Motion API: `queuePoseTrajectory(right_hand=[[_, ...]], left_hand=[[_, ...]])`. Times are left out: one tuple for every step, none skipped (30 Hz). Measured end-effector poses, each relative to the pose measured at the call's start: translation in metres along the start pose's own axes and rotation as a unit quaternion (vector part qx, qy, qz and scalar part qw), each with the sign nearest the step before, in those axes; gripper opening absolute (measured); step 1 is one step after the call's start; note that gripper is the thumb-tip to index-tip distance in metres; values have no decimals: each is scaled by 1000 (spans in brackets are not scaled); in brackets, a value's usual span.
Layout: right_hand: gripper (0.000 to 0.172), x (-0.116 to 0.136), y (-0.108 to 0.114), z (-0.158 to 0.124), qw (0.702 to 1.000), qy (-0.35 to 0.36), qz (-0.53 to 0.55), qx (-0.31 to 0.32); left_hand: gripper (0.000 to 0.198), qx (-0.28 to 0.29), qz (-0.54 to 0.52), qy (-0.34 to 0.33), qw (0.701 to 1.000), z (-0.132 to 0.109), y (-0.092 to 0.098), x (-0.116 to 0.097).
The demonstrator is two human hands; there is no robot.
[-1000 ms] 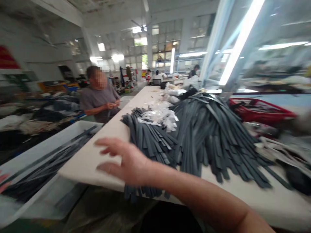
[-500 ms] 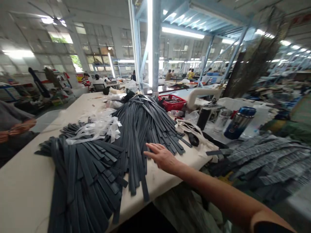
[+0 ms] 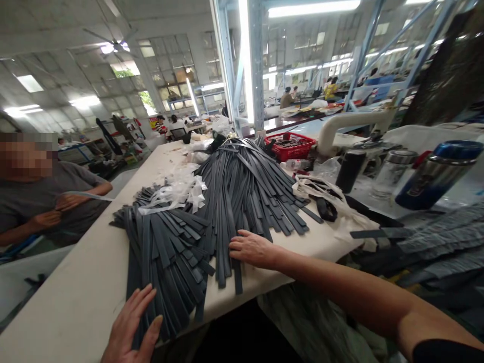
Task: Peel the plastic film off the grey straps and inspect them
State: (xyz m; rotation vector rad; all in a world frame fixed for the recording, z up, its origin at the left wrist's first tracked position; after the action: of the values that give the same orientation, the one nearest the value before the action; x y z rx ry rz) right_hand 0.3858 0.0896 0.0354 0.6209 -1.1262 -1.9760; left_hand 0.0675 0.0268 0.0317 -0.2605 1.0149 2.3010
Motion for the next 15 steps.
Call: queuePoseTrajectory(right_hand=[[24,-2,4,-1,1000,-15,4,-6],[25,-3,8,-2,1000,-28,10,-10],[27,-4,11,-1,999,-38,19,-14],[27,-5,14,0,998,-48,28,-16],[28,-6,16,2,997,-57,40,-19],[28,-6,18,3,996,-68,51,-23],[27,-6,21,3,994,-82,63,-30],[24,-5,25,2,992,-98,73,-37],[21,-3,30,-2,990,-112,78,-45],[18,1,37,-9,986,-129,93,-54],[19,6,46,-20,978,-152,125,-64],[24,13,56,-35,966,-181,171,-74],[29,19,66,-54,942,-223,238,-84],[33,25,76,-77,904,-275,314,-93],[34,31,85,-104,863,-331,369,-100]], left_hand=[[43,2,8,-4,1000,12,-6,-5],[41,2,11,-10,1000,27,-14,-9],[40,1,9,-18,1000,45,-22,-14],[41,6,7,-29,1000,64,-33,-18],[41,18,7,-37,999,84,-46,-22],[42,35,16,-44,998,105,-62,-25],[43,54,34,-49,997,125,-78,-26],[42,69,57,-55,994,144,-95,-28],[42,79,82,-59,992,162,-111,-29],[41,83,103,-64,989,178,-126,-31],[41,83,120,-67,987,192,-141,-32],[42,82,131,-69,986,205,-155,-34],[44,81,139,-69,985,216,-167,-35],[45,82,147,-69,983,225,-180,-35],[47,84,154,-68,982,233,-190,-35]])
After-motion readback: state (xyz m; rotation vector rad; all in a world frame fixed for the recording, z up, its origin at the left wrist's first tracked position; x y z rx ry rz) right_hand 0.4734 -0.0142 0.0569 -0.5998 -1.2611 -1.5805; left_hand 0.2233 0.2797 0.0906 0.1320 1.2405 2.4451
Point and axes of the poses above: each hand's wrist, its own z-axis towards the middle knuckle, its own y-axis out of the back of the hand, x = y × z, the point moved 7 cm from there along z, towards the middle knuckle, and after that the axes turned 12 degrees about -x, right-handed, at the moved point
